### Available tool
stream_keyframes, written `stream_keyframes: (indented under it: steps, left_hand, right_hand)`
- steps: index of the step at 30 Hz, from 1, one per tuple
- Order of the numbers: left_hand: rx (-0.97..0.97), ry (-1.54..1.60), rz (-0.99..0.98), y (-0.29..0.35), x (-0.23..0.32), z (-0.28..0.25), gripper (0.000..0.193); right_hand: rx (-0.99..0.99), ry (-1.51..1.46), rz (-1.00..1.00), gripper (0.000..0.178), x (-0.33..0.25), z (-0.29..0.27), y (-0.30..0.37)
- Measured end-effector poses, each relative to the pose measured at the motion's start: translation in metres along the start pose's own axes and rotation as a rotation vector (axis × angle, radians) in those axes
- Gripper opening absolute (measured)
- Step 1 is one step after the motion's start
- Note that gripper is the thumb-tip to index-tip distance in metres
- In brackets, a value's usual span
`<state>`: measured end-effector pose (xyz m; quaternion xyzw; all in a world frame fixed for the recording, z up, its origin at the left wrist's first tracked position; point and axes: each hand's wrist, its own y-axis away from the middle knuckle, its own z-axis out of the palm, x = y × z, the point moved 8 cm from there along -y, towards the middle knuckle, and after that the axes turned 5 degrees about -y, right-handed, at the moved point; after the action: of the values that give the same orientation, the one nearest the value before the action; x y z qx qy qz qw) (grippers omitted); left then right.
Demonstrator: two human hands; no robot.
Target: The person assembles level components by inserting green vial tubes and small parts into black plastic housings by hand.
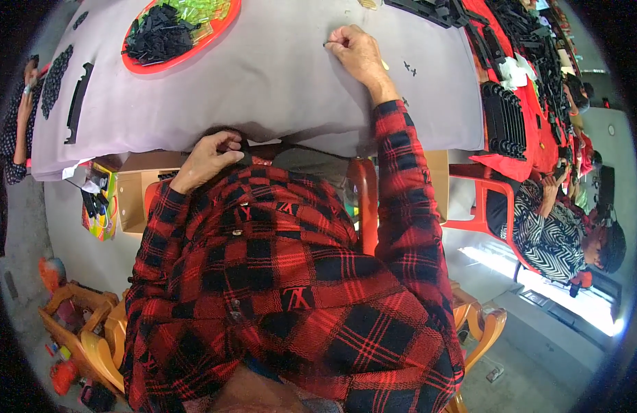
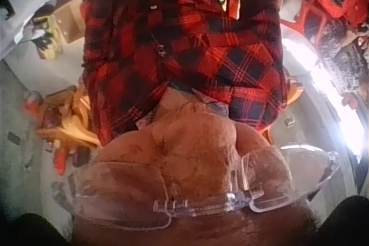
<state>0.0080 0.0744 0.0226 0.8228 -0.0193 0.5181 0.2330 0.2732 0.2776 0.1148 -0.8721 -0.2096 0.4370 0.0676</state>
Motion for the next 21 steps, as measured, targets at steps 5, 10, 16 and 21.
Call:
stream_keyframes:
  steps: [5,10,16,21]
  left_hand:
    - [-0.013,0.023,0.029,-0.006,-0.003,0.001,0.047]
    - [0.026,-0.005,0.029,-0.002,-0.006,-0.004,0.041]
    - [0.047,0.020,0.056,-0.003,-0.004,-0.001,0.037]
    - [0.039,-0.015,0.060,-0.003,0.001,0.001,0.036]
  right_hand:
    - [0.016,0.230,-0.009,0.018,0.003,0.002,-0.002]
    - [0.027,0.168,-0.033,0.020,-0.008,0.008,0.002]
    - [0.012,0.302,-0.096,0.018,-0.020,0.002,0.010]
    - [0.078,0.251,0.002,0.013,-0.013,-0.013,0.016]
